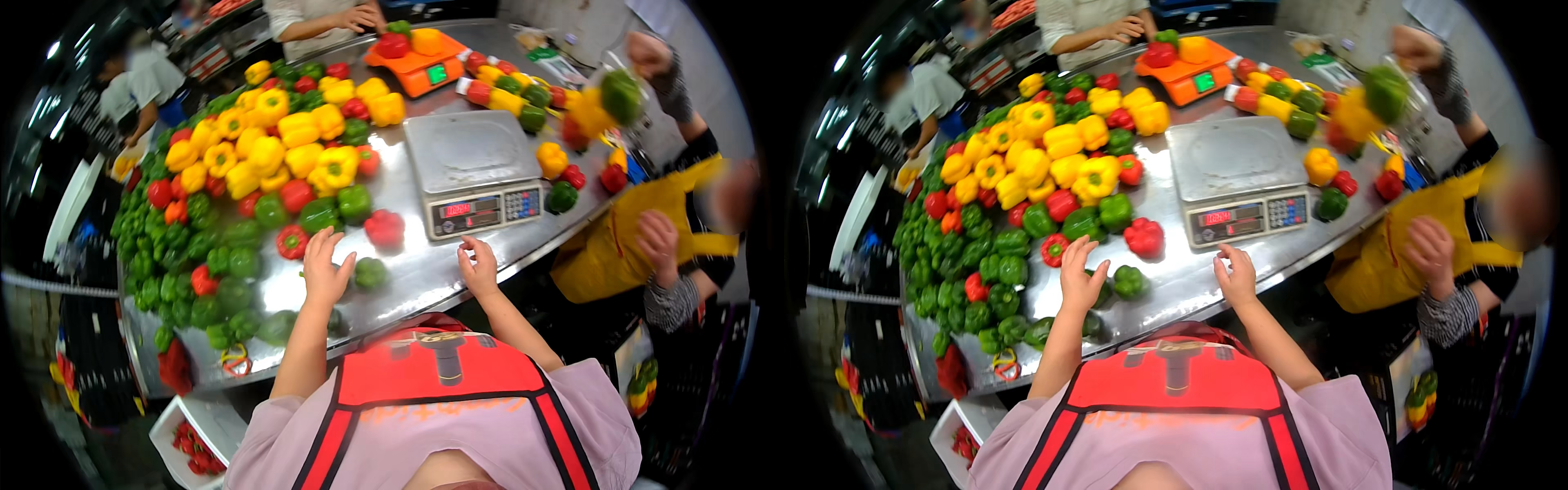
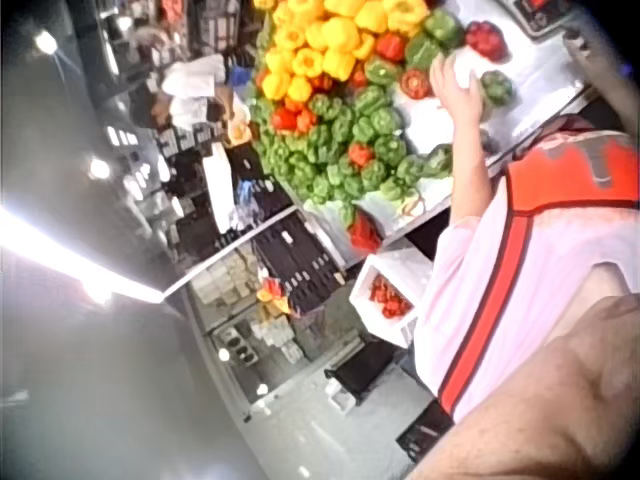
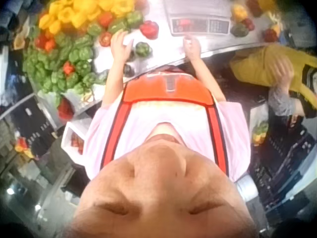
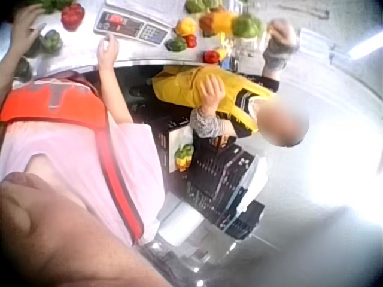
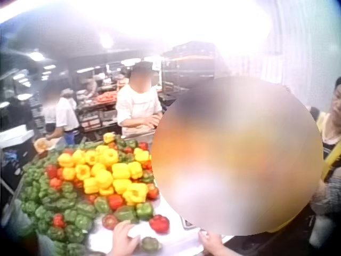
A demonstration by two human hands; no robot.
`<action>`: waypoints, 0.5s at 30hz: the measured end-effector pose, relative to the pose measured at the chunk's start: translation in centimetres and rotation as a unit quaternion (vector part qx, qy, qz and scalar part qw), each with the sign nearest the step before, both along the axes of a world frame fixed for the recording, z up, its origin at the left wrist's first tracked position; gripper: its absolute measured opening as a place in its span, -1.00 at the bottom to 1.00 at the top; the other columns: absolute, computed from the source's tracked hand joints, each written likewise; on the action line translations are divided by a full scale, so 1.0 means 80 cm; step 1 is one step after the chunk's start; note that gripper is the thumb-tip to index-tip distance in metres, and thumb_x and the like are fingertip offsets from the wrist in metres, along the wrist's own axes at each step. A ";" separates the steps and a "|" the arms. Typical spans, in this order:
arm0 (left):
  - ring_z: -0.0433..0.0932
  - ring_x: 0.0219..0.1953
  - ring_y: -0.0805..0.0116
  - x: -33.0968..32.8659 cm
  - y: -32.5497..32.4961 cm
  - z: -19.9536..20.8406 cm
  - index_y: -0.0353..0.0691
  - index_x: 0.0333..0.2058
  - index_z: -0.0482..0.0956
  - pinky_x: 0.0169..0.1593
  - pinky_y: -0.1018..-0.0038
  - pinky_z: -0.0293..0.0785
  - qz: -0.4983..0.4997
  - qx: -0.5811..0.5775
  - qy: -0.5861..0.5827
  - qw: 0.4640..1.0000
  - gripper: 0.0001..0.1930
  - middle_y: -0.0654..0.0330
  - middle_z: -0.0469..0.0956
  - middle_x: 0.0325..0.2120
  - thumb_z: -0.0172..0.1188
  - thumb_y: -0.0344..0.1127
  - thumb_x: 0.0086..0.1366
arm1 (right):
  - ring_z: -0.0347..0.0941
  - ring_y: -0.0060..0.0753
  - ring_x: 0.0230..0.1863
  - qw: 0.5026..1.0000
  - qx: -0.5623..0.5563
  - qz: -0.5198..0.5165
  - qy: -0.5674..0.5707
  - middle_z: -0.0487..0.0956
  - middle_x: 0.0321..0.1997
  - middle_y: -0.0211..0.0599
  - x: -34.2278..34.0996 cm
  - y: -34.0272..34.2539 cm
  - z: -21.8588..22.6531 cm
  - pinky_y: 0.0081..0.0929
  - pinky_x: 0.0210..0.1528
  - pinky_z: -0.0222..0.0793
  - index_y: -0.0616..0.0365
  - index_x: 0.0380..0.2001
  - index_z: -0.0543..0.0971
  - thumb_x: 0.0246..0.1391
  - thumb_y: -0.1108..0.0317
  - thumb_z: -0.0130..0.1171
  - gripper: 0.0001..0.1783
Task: The person sorts green, red, and yellow bell peppers on a metal table, picking them up and placing them onto a digital scale. They also move peppers into white crates on the floor.
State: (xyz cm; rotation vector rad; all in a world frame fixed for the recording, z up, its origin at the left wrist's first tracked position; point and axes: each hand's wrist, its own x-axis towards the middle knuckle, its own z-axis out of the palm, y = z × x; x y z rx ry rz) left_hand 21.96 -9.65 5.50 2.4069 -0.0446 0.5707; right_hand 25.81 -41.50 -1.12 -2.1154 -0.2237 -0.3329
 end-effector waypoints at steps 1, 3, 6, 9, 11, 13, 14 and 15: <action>0.37 0.08 -0.04 -0.009 0.014 -0.001 -0.25 -0.12 0.53 0.15 0.18 0.28 0.026 -0.017 -0.004 1.000 -0.58 -0.01 0.45 0.01 0.34 -0.29 0.01 | 0.46 -0.25 -0.16 1.000 0.002 0.020 -0.002 0.57 -0.25 -0.26 0.005 0.012 0.008 -0.38 -0.26 0.42 0.14 -0.09 0.51 -0.02 0.37 0.22 -0.64; 0.40 0.05 0.00 -0.028 0.041 -0.009 -0.25 -0.11 0.53 0.12 0.22 0.31 0.075 -0.021 -0.005 0.997 -0.58 0.03 0.47 -0.02 0.35 -0.32 0.00 | 0.46 -0.22 -0.16 0.997 -0.005 0.072 0.005 0.56 -0.23 -0.23 0.015 0.039 0.037 -0.36 -0.23 0.41 0.15 -0.10 0.50 -0.04 0.36 0.24 -0.62; 0.41 0.03 0.02 -0.058 0.063 -0.013 -0.25 -0.10 0.52 0.10 0.24 0.33 0.124 -0.019 0.001 0.992 -0.58 0.05 0.48 -0.03 0.34 -0.33 0.02 | 0.42 -0.07 -0.05 0.988 -0.049 0.142 0.019 0.52 -0.10 -0.12 0.039 0.065 0.039 -0.26 -0.03 0.36 0.18 -0.05 0.47 -0.08 0.32 0.28 -0.53; 0.41 0.03 0.00 -0.085 0.069 -0.026 -0.25 -0.10 0.52 0.09 0.23 0.33 0.166 -0.016 0.022 0.986 -0.58 0.03 0.48 -0.04 0.33 -0.30 0.03 | 0.33 0.06 0.13 0.973 -0.093 0.202 0.066 0.41 0.09 0.02 0.061 0.091 0.035 -0.17 0.16 0.25 0.15 0.09 0.36 -0.16 0.28 0.35 -0.31; 0.41 0.02 -0.01 -0.102 0.067 -0.033 -0.25 -0.10 0.52 0.09 0.22 0.34 0.183 -0.011 0.035 0.982 -0.58 0.01 0.48 -0.04 0.33 -0.29 0.03 | 0.29 0.11 0.17 0.968 -0.123 0.215 0.045 0.35 0.15 0.09 0.070 0.111 0.027 -0.16 0.20 0.23 0.14 0.16 0.30 -0.21 0.27 0.39 -0.20; 0.41 0.03 -0.02 -0.115 0.061 -0.036 -0.25 -0.10 0.52 0.09 0.22 0.34 0.194 -0.018 0.053 0.979 -0.58 0.00 0.48 -0.04 0.33 -0.28 0.03 | 0.21 0.19 0.24 0.962 -0.156 0.218 0.053 0.25 0.24 0.19 0.078 0.128 0.015 -0.15 0.25 0.19 0.11 0.26 0.17 -0.29 0.23 0.44 0.00; 0.41 0.03 -0.02 -0.120 0.057 -0.036 -0.25 -0.10 0.52 0.09 0.21 0.34 0.200 -0.021 0.061 0.978 -0.58 -0.01 0.48 -0.04 0.33 -0.28 0.03 | 0.21 0.15 0.24 0.963 -0.157 0.213 0.055 0.24 0.24 0.14 0.079 0.135 0.009 -0.16 0.26 0.19 0.11 0.26 0.17 -0.30 0.22 0.45 0.01; 0.41 0.03 -0.03 -0.125 0.054 -0.036 -0.25 -0.10 0.52 0.09 0.21 0.34 0.202 -0.020 0.069 0.977 -0.58 -0.01 0.48 -0.04 0.33 -0.28 0.03 | 0.21 0.11 0.25 0.964 -0.158 0.208 0.057 0.24 0.25 0.09 0.080 0.141 0.003 -0.18 0.26 0.18 0.12 0.26 0.17 -0.30 0.22 0.45 0.02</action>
